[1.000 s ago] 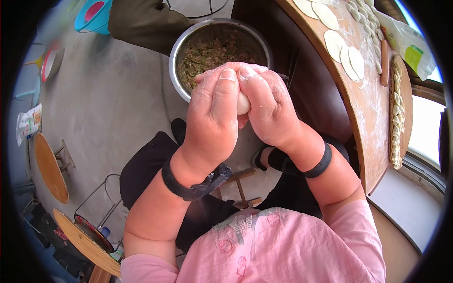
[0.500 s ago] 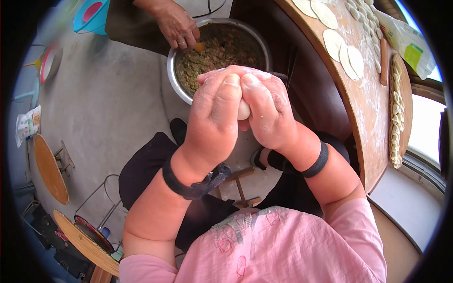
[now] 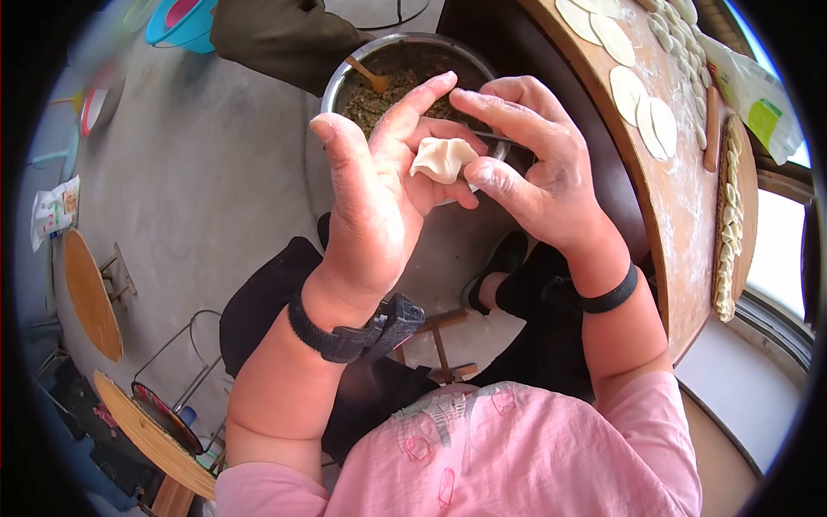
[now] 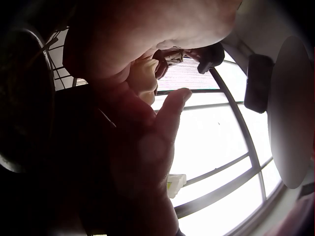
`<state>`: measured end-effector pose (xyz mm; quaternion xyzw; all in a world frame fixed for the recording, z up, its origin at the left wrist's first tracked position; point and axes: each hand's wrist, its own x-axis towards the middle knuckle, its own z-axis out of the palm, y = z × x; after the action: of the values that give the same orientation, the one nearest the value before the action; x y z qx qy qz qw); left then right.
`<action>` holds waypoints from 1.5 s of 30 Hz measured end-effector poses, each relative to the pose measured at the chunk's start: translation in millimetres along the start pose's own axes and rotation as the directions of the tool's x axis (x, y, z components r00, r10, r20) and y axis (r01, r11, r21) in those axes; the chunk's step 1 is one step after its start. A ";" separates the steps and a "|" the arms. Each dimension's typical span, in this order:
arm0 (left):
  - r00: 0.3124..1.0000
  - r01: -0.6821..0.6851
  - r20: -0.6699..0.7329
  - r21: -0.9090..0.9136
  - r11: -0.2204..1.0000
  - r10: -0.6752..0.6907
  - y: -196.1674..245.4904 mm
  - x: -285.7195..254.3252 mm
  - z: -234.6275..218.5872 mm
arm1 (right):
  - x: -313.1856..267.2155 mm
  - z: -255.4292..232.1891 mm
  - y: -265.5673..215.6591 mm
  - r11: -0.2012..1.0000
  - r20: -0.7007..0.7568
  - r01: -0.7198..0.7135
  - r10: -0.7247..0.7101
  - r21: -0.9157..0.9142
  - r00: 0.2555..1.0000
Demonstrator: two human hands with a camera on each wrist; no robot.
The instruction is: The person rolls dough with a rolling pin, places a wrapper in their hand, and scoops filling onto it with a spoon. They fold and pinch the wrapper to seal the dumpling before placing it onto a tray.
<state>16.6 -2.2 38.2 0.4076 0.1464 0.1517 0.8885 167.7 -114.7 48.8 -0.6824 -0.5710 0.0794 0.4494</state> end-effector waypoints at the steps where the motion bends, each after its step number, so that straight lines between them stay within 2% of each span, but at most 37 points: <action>1: 1.000 0.006 -0.024 -0.011 1.000 -0.006 0.3 0.2 3.5 | 0.1 1.0 -2.7 0.999 0.006 -0.004 0.004 0.038 1.000; 3: 0.997 0.019 -0.072 -0.032 0.999 -0.021 -0.2 0.6 11.1 | 0.5 5.9 -7.0 0.993 0.019 -0.015 0.013 0.114 1.000; 6: 0.998 0.005 -0.063 0.018 1.000 -0.004 -4.5 1.9 10.8 | 0.1 10.9 -8.6 0.995 -0.013 -0.026 0.028 0.097 1.000; 9: 0.993 0.100 -0.020 -0.312 0.945 -0.112 -4.2 5.9 9.3 | 0.0 9.7 -6.9 1.000 -0.081 -0.013 0.014 0.010 0.997; 12: 0.980 0.163 -0.022 -0.493 0.855 -0.199 -2.0 8.1 11.7 | -3.1 6.9 6.0 0.997 -0.043 0.039 -0.042 -0.061 0.998; 15: 0.975 0.194 0.200 -0.550 0.812 -0.097 -8.2 10.1 -4.3 | 4.4 4.3 5.9 0.979 -0.072 0.168 -0.177 -0.114 0.982; 18: 0.964 0.230 0.240 -0.547 0.805 -0.112 -7.4 8.6 -8.6 | 5.0 1.7 10.7 0.959 0.089 0.270 -0.262 -0.089 0.961; 21: 0.978 0.204 0.058 -0.481 0.853 -0.201 0.3 6.2 11.4 | 2.9 5.4 14.0 0.950 0.128 0.301 -0.290 -0.082 0.949; 24: 0.971 0.220 0.030 -0.513 0.830 -0.239 -0.1 6.7 13.4 | 1.5 3.9 10.6 0.950 0.177 0.290 -0.268 -0.116 0.947; 26: 0.967 0.254 0.127 -0.534 0.806 -0.220 -3.0 5.9 4.8 | 0.6 -2.6 13.2 0.927 0.264 0.321 -0.266 -0.194 0.927; 27: 0.962 0.271 0.175 -0.543 0.795 -0.209 -2.9 6.2 2.6 | 0.5 -3.6 12.1 0.965 0.219 0.241 -0.214 -0.101 0.952; 29: 0.963 0.267 0.119 -0.527 0.807 -0.241 -0.5 6.1 6.2 | 0.1 -5.6 8.9 0.992 0.147 0.084 -0.097 0.098 0.984; 31: 0.967 0.239 0.049 -0.524 0.818 -0.251 1.6 4.9 11.6 | -4.7 -0.2 19.8 0.988 0.112 0.075 -0.091 0.137 0.990; 33: 0.970 0.226 0.053 -0.553 0.802 -0.236 2.7 5.6 14.5 | -8.8 4.3 22.0 0.984 0.046 0.050 -0.059 0.168 0.997; 36: 0.973 0.230 0.134 -0.590 0.774 -0.186 -1.6 6.8 11.4 | -6.8 4.8 34.2 0.964 -0.012 0.262 -0.262 -0.041 0.965; 37: 0.971 0.236 0.174 -0.601 0.763 -0.164 -5.4 6.9 9.4 | -7.4 4.3 28.0 0.966 -0.043 0.257 -0.259 -0.038 0.965; 40: 0.970 0.238 0.214 -0.733 0.638 -0.117 -14.2 7.5 9.5 | -6.3 -4.4 27.9 0.938 0.036 0.310 -0.308 -0.157 0.951; 41: 0.969 0.242 0.211 -0.733 0.636 -0.125 -16.6 8.0 9.3 | -9.0 -2.1 21.5 0.972 -0.012 0.228 -0.229 -0.063 0.973; 44: 0.970 0.241 0.194 -0.724 0.647 -0.145 -18.5 9.4 10.9 | -9.7 -11.8 29.5 0.930 0.098 0.301 -0.286 -0.211 0.953; 45: 0.972 0.235 0.182 -0.714 0.659 -0.150 -17.6 9.5 12.2 | -10.0 -18.4 26.8 0.897 0.172 0.285 -0.239 -0.339 0.956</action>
<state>32.6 -17.8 31.0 0.0088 0.0680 0.0805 0.9944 194.7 -131.4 36.7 -0.6633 -0.6898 -0.0452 0.2867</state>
